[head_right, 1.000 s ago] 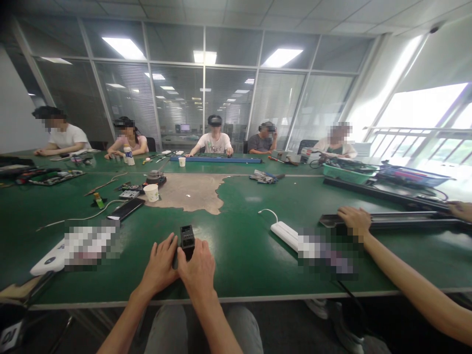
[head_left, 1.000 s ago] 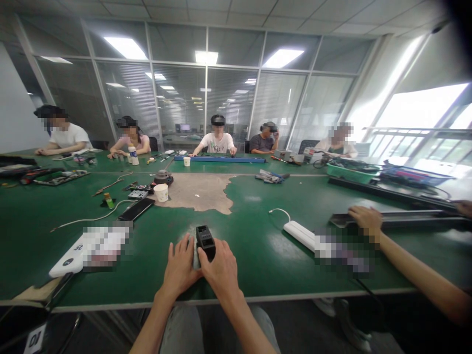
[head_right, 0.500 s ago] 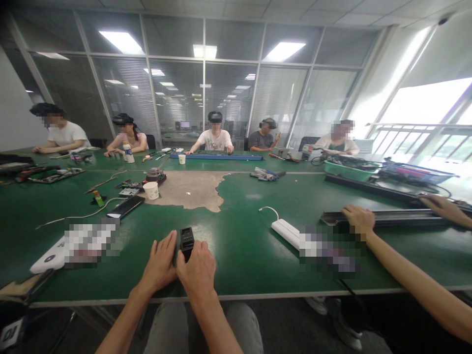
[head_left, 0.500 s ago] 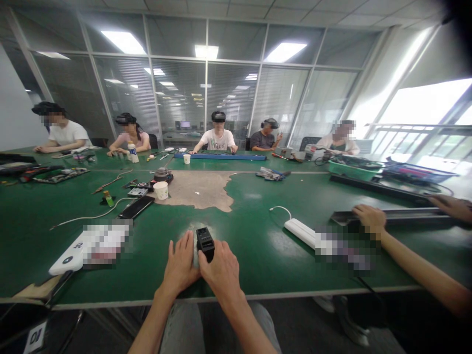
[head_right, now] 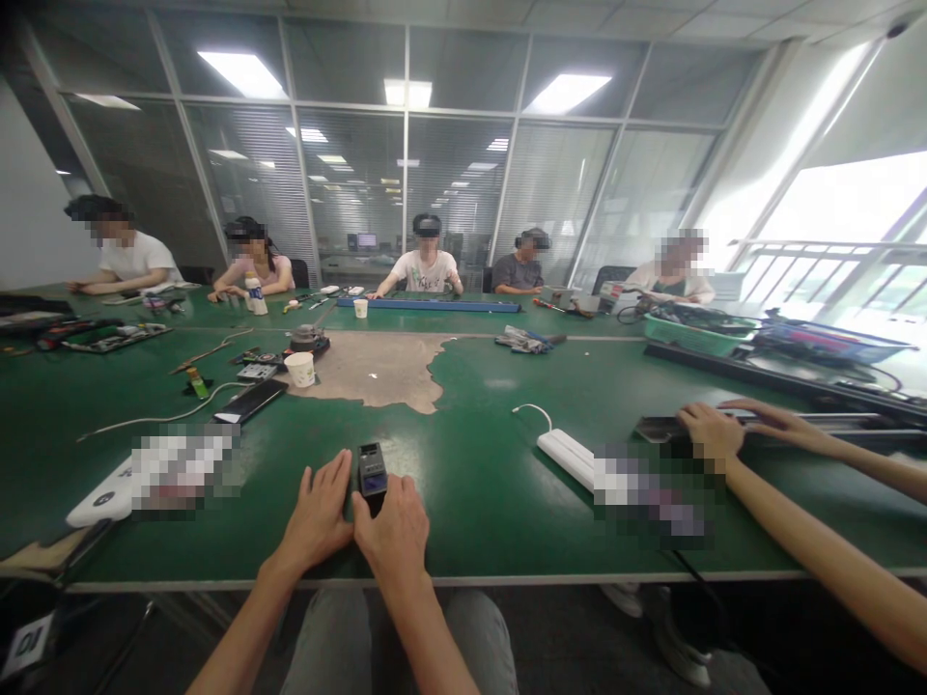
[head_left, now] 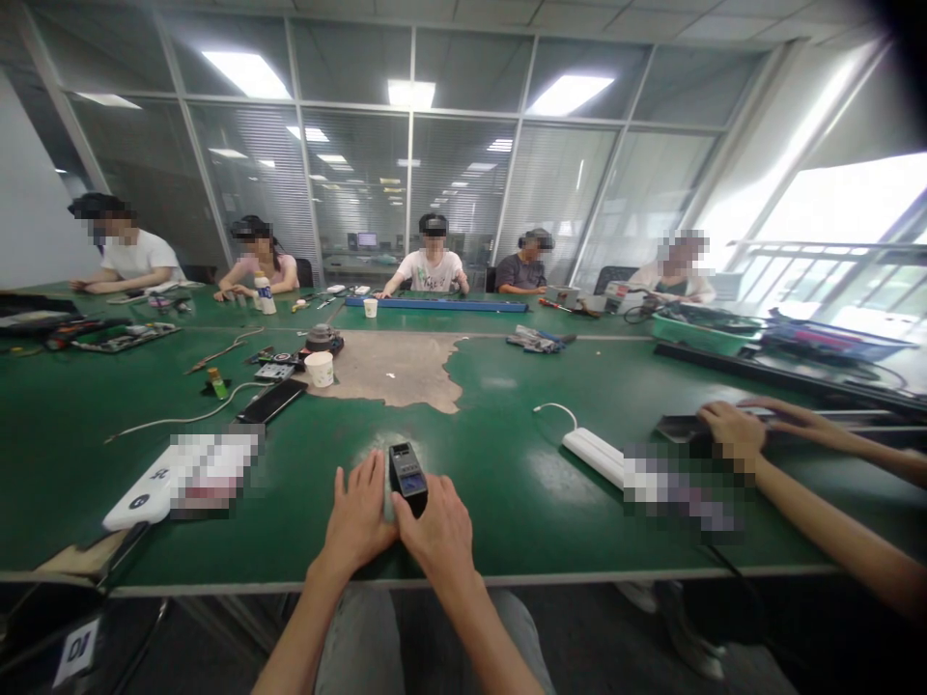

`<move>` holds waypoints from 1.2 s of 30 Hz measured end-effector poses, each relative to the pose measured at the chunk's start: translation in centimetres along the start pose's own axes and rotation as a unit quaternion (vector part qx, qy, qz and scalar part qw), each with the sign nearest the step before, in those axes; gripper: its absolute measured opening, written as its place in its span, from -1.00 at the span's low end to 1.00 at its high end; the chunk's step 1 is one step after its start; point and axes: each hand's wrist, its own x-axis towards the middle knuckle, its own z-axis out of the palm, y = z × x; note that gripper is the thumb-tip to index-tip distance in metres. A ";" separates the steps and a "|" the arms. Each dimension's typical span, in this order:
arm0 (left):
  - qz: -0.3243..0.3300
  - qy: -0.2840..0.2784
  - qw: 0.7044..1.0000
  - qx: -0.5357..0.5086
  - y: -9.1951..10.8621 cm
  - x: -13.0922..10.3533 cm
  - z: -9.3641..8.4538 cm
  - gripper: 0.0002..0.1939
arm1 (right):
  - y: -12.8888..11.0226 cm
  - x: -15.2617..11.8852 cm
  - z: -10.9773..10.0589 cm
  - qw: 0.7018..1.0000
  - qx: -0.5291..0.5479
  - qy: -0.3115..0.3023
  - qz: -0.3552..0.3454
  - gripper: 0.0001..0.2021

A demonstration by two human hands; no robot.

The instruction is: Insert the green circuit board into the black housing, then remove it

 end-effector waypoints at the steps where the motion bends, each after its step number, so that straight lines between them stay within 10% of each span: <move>1: 0.001 0.000 1.000 0.003 0.0 0.0 0.0 -0.21 | -0.2 0.1 -0.2 1.000 0.005 0.000 0.001 -0.74; 18: 0.012 0.001 1.000 0.002 -0.2 0.1 0.2 0.09 | -0.3 3.0 -4.7 0.994 0.041 0.094 -0.029 -0.72; 36: 0.013 0.016 1.000 0.004 -0.7 0.3 0.8 0.07 | 6.3 2.1 -2.2 0.998 -0.020 0.044 0.039 -0.71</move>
